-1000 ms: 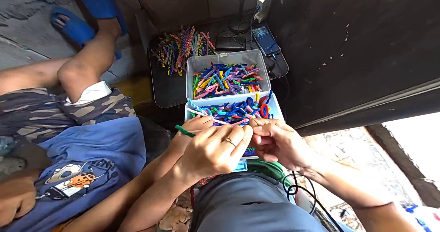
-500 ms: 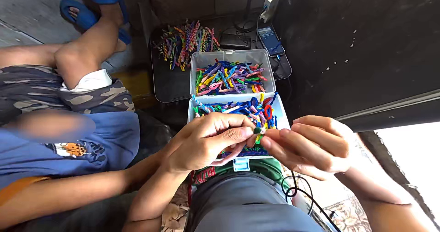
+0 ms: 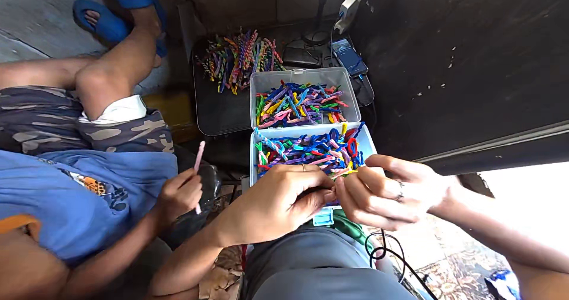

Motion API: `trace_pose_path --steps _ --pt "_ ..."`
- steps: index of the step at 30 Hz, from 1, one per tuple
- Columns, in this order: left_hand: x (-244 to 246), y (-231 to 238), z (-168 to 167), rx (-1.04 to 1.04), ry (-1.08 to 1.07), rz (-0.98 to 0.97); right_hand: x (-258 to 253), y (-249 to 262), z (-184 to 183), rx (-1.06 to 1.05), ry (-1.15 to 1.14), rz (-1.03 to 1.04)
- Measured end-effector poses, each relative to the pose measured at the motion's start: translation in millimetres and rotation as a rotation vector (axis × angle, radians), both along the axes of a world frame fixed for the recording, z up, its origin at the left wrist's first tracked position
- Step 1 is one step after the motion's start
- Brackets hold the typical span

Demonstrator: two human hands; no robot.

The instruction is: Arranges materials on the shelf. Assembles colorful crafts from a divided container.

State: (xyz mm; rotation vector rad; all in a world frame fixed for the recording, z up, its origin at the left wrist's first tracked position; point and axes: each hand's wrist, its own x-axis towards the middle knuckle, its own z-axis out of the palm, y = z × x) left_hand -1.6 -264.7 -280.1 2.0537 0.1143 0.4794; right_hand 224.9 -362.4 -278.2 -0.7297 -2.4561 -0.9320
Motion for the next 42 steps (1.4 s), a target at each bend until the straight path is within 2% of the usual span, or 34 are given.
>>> trace_pose_path --steps 3,5,8,9,11,13,15,16,19,20,22,26,29,32,34,36,37,38,39,40,42 --pt "-1 -4 -11 0.483 0.038 0.167 -12 -2 -24 -0.341 0.278 -0.066" --pt "-2 -6 -19 0.750 0.010 0.208 -20 -5 -36 -0.695 0.609 -0.074" --pt "-3 -11 -22 0.971 -0.101 0.268 -26 -4 -29 -1.567 1.325 -0.006" --pt "-3 -11 -21 1.016 -0.129 0.294 -27 -3 -26 -1.782 1.498 0.052" --pt "-4 -12 -19 1.072 -0.168 0.335 -28 0 -23 -1.964 1.643 0.182" --pt "-5 -12 -18 1.100 -0.193 0.363 -26 3 -22 -1.956 1.588 0.270" --pt "-4 -11 -20 1.034 -0.192 0.373 -22 4 -20 -1.772 1.389 0.212" --pt "-4 -10 -23 0.959 -0.170 0.370 -21 2 -18 -1.574 1.236 0.124" --pt "-5 -8 -24 0.625 -0.089 0.331 -21 -3 -18 -0.722 0.673 -0.119" --pt "-7 -7 -21 0.518 -0.064 0.299 -21 -4 -17 -0.512 0.518 -0.158" --pt "-8 -4 -15 0.343 -0.031 0.211 -18 -7 -12 -0.318 0.300 -0.174" --pt "-6 2 -4 0.110 0.042 0.009 -11 -11 -5 -0.101 0.021 -0.083" --pt "-6 4 -2 0.191 0.047 -0.059 -8 -11 -4 -0.178 0.024 -0.009" --pt "-5 -2 -1 0.521 -0.031 0.029 -15 -14 -15 -0.404 0.352 0.017" --pt "-6 -8 5 0.802 -0.111 0.127 -22 -13 -15 -0.753 0.740 0.054" --pt "-8 -12 16 1.070 -0.179 0.253 -27 -10 -3 -1.252 1.210 0.135" --pt "-8 -12 20 1.156 -0.209 0.302 -28 -7 5 -1.462 1.367 0.190" --pt "-9 -10 24 1.203 -0.231 0.331 -28 -4 10 -1.581 1.434 0.236" --pt "-10 -7 27 1.209 -0.247 0.347 -29 -2 15 -1.595 1.424 0.255" --pt "-12 -3 30 1.180 -0.252 0.355 -29 1 18 -1.495 1.339 0.243" --pt "-18 2 33 1.022 -0.246 0.354 -28 7 21 -0.995 1.029 0.152"
